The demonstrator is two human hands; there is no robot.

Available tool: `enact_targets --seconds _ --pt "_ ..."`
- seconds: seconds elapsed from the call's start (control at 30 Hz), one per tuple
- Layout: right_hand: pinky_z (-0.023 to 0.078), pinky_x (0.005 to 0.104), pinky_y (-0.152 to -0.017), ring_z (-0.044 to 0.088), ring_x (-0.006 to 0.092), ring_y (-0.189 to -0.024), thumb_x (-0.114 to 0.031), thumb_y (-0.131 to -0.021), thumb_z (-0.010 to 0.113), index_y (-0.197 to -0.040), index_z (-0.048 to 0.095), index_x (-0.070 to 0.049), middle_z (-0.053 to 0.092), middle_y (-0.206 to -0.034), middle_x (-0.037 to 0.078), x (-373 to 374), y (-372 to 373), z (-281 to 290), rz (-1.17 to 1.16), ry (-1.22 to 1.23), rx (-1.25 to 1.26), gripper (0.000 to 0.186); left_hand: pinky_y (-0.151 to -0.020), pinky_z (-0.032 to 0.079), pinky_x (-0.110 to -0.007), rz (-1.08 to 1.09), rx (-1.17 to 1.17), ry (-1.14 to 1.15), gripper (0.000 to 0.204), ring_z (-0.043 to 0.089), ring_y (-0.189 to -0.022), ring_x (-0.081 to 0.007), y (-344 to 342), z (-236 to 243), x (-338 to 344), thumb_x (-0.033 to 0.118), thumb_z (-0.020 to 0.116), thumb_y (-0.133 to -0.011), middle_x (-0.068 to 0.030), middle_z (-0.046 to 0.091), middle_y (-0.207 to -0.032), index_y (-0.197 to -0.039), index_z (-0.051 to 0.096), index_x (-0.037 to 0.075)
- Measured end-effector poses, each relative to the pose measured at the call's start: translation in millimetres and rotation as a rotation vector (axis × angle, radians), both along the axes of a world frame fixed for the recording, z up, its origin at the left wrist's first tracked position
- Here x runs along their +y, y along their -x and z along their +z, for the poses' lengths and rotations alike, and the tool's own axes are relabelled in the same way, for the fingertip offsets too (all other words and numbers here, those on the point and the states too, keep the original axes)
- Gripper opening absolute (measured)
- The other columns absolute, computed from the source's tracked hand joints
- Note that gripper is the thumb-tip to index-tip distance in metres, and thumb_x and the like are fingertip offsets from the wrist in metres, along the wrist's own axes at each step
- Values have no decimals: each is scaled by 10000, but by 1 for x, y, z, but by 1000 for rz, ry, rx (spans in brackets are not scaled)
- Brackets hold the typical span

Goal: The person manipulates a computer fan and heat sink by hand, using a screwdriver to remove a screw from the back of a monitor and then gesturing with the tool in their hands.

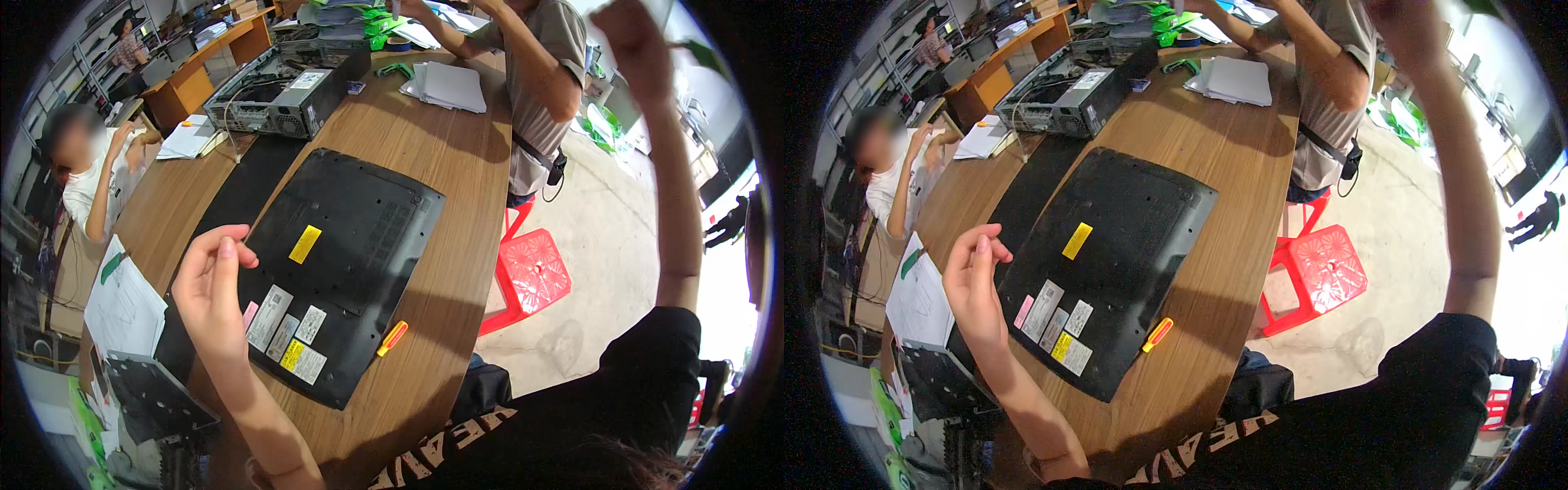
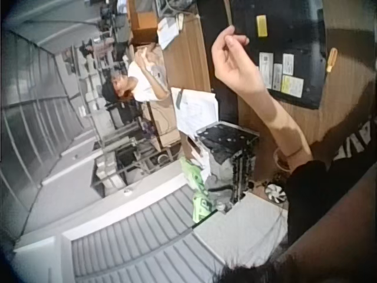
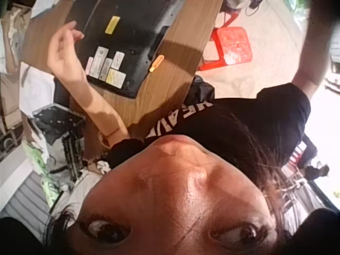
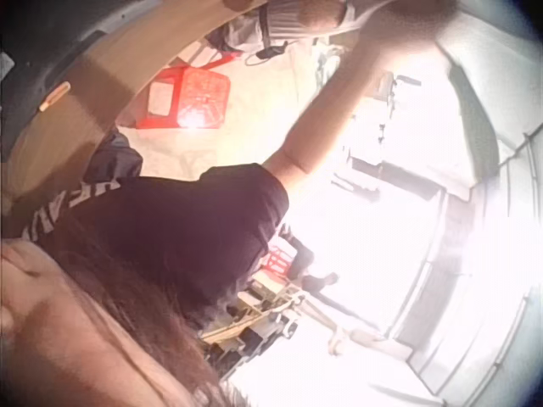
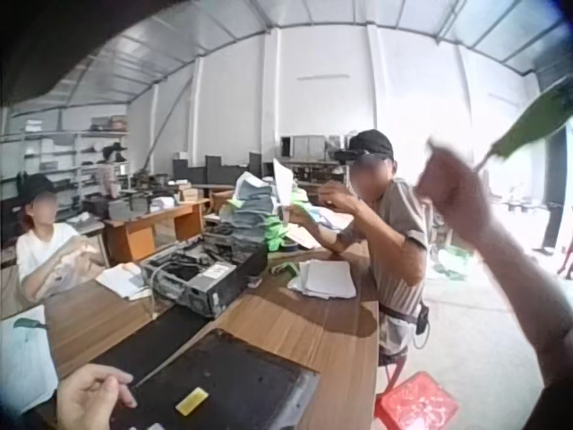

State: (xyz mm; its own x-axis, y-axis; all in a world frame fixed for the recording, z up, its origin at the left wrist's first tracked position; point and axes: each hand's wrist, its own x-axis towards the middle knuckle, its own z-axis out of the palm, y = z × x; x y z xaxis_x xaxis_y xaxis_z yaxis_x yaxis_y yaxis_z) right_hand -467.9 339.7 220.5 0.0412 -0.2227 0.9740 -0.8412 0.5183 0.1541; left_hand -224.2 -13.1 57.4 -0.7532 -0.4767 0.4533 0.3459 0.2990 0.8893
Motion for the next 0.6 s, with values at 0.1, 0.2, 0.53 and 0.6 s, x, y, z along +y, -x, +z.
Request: enact_targets --seconds 0.1,0.2,0.53,0.6 --pt "338 256 -504 448 102 -568 -285 -871 625 -814 543 -89 441 -640 -27 -58 -36 -76 617 278 -1404 219 -714 435 -212 -88 -53 25 179 546 -763 -73 -10 1 -2 79 507 -946 -34 596 -802 -1009 619 -44" --pt "249 249 -461 312 74 -481 -228 -932 547 -699 447 -117 344 -568 -48 -88 -61 -121 839 104 -1794 277 -733 444 -215 -164 -80 33 169 550 -775 -78 -17 7 2 53 501 -948 -36 600 -824 -1029 614 -43" --pt "291 246 -469 340 89 -467 -314 -981 485 -670 381 -109 329 -521 -36 -176 -135 -123 1261 -477 -1903 387 -830 456 -242 -190 -99 -40 233 565 -885 -99 -21 14 -5 91 514 -953 -47 594 -912 -1148 557 -29" --pt "294 242 -472 353 80 -469 -353 -998 414 -813 419 -86 337 -529 -30 -194 -144 -120 1302 -402 -1599 325 -828 449 -243 -224 -53 -44 238 560 -893 -99 -22 16 -4 107 502 -961 -47 591 -911 -1149 555 -29"
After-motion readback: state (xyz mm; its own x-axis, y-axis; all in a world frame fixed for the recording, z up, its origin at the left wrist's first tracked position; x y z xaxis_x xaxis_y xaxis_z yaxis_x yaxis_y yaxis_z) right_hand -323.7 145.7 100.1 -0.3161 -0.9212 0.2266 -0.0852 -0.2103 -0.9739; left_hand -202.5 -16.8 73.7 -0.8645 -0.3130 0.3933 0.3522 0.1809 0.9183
